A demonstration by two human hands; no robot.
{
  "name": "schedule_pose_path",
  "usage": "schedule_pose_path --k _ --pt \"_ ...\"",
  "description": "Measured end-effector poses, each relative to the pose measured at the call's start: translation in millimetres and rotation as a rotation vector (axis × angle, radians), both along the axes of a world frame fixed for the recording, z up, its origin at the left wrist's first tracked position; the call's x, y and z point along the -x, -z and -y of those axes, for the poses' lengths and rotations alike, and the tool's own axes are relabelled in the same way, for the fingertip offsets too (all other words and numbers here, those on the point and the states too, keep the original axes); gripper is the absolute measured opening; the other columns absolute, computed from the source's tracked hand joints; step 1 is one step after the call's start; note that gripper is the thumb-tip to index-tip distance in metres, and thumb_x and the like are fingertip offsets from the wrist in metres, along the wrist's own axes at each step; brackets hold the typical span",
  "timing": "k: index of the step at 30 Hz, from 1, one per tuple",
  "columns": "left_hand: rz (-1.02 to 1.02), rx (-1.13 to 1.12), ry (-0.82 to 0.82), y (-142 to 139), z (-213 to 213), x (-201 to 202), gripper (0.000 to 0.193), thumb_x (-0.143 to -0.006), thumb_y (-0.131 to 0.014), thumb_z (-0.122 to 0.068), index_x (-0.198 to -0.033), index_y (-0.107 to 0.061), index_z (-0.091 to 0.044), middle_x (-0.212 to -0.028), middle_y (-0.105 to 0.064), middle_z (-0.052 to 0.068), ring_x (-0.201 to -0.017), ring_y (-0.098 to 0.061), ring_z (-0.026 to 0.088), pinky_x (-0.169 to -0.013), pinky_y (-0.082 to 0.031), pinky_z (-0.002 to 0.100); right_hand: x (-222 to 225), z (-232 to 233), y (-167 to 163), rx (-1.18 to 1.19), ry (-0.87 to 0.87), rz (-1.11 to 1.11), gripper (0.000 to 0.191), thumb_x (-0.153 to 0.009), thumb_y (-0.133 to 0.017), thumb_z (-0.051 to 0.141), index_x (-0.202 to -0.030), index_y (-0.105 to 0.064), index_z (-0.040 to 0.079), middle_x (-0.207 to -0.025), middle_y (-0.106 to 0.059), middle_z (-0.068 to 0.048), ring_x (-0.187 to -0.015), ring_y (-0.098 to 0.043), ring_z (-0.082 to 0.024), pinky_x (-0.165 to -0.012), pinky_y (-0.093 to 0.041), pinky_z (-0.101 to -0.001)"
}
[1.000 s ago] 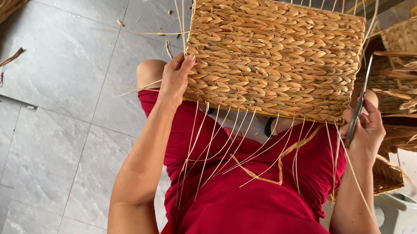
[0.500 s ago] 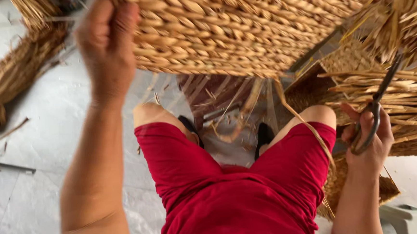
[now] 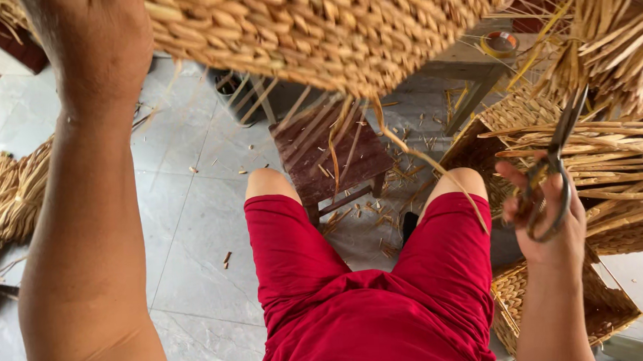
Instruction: The person weaves water hyacinth strands around a woven panel set in a yellow frame, working the strands over and under the woven surface with both hands. They trim excess strand ends with scissors and fold and tuck the strands along the frame edge to build up the basket body.
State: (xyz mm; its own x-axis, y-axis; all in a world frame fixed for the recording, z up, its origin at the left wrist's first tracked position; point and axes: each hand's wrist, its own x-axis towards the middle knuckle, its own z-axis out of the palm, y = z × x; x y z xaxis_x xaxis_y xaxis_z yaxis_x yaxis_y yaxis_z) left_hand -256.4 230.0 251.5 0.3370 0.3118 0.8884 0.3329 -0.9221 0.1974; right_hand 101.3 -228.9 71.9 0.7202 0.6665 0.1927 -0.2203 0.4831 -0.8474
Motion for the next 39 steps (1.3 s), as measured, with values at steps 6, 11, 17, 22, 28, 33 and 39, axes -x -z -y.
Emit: schedule_pose_path --k 6,11,17,22,28,33,39 --pt "0.188 0.415 0.444 -6 53 -19 0.039 -0.119 -0.07 -0.009 -0.085 -0.054 0.003 -0.074 -0.05 0.002 -0.065 -0.042 0.014 -0.06 -0.028 0.028 -21 -36 -2 0.024 0.059 -0.245 0.039 -0.109 -0.058 0.045 -0.138 -0.053 0.019 -0.12 -0.072 -0.018 -0.08 -0.074 -0.032 -0.061 -0.056 -0.0359" --pt "0.29 0.481 0.608 0 51 -30 0.035 -0.119 -0.073 -0.013 -0.087 -0.062 -0.003 -0.077 -0.058 -0.003 -0.066 -0.048 0.008 -0.061 -0.034 0.024 -35 -51 -20 -0.069 0.127 -0.218 0.04 -0.118 -0.059 0.045 -0.138 -0.048 0.012 -0.102 -0.068 -0.013 -0.085 -0.072 -0.032 -0.065 -0.058 -0.0393" --pt "0.202 0.671 0.818 33 30 -6 0.011 -0.112 -0.074 -0.014 -0.118 -0.067 -0.007 -0.114 -0.07 -0.003 -0.101 -0.061 0.009 -0.092 -0.05 0.022 -59 -62 -73 -0.172 0.119 0.017 0.051 -0.111 -0.059 0.044 -0.141 -0.045 0.004 -0.112 -0.069 -0.02 -0.096 -0.078 -0.037 -0.082 -0.068 -0.0432" --pt "0.07 0.417 0.419 130 57 6 0.035 -0.107 -0.077 -0.008 -0.139 -0.065 0.001 -0.14 -0.066 0.01 -0.131 -0.061 0.025 -0.117 -0.048 0.039 -57 -56 -43 -0.184 0.069 0.018 0.055 -0.113 -0.064 0.041 -0.145 -0.044 0.001 -0.127 -0.068 -0.018 -0.104 -0.077 -0.031 -0.085 -0.068 -0.039" --pt "0.427 1.07 0.495 279 152 50 0.029 -0.103 -0.062 -0.02 -0.127 -0.066 -0.003 -0.126 -0.061 0.005 -0.107 -0.068 0.023 -0.096 -0.059 0.037 -5 -14 78 0.06 -0.119 0.053 0.046 -0.109 -0.058 0.035 -0.145 -0.051 0.008 -0.117 -0.069 -0.014 -0.096 -0.076 -0.023 -0.08 -0.067 -0.0364" --pt "0.408 1.175 0.316 334 209 97 0.04 -0.105 -0.062 -0.023 -0.14 -0.055 -0.006 -0.137 -0.055 0.006 -0.124 -0.058 0.019 -0.102 -0.05 0.034 42 27 146 0.071 -0.147 -0.292 0.039 -0.108 -0.065 0.022 -0.143 -0.057 0.008 -0.111 -0.073 -0.019 -0.087 -0.074 -0.024 -0.066 -0.06 -0.0354" --pt "0.747 1.859 0.451 357 192 136 0.053 -0.106 -0.06 -0.031 -0.152 -0.051 -0.006 -0.136 -0.064 0.012 -0.103 -0.068 0.026 -0.088 -0.057 0.041 34 23 163 0.274 -0.039 -0.216 0.037 -0.101 -0.065 0.009 -0.136 -0.058 0.01 -0.109 -0.073 -0.017 -0.1 -0.076 -0.023 -0.079 -0.066 -0.0364"
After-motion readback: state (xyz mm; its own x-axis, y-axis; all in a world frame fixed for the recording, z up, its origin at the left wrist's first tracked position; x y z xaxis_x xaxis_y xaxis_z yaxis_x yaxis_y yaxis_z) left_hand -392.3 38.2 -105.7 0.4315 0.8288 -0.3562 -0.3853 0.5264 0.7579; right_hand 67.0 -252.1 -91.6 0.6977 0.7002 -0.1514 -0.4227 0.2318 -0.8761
